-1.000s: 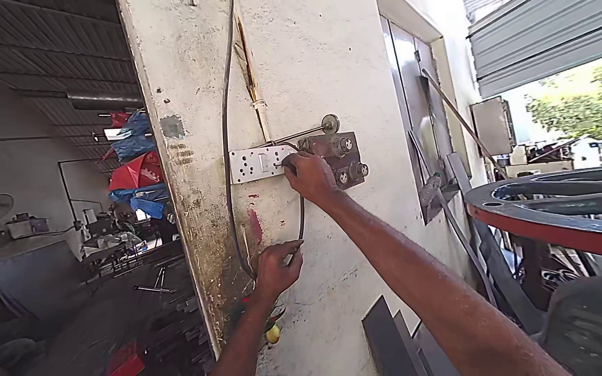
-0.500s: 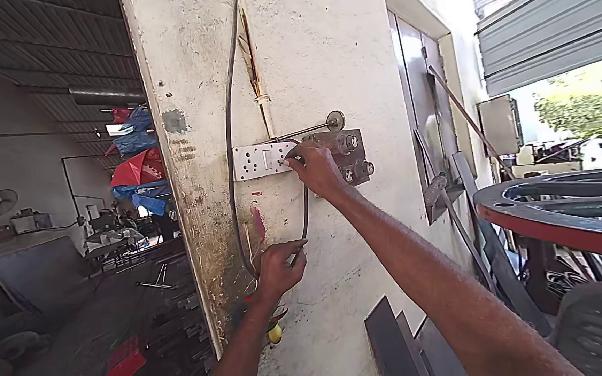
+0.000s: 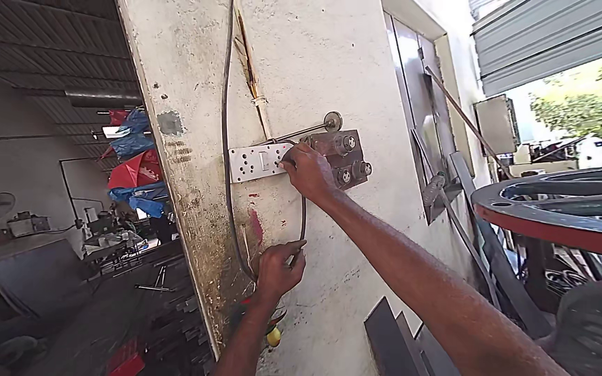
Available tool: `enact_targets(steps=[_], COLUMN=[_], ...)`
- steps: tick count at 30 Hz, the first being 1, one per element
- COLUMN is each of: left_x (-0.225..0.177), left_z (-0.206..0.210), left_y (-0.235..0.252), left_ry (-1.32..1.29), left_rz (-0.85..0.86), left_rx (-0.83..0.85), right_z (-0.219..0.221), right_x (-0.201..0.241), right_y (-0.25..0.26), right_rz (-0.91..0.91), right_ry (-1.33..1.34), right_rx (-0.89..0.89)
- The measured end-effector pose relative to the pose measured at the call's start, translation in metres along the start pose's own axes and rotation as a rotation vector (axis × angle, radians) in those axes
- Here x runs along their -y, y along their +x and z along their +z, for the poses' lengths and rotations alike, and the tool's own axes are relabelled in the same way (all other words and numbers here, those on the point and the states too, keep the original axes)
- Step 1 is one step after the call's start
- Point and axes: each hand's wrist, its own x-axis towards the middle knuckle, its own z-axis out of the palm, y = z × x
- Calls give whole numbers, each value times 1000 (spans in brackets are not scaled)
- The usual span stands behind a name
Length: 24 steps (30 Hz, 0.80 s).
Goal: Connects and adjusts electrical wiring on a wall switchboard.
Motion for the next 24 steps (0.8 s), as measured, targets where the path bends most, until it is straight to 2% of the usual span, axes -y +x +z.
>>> enact_targets(steps=[10,14,19,24], left_x=[0,0,0,0], left_z=[-1,0,0,0], left_y=[0,0,-1,-1], left_ry=[13,25,28,37], left_rz=[13,3,2,-3], left_rx=[-1,16,15,13], right_z=[-1,-5,-8,-9], right_x=[6,1,-9,-12], right_y=[3,3,-1,-7], right_rz=[92,72,24,-29], right_ry=[19,52,227,158], right_rx=[8,64,20,45])
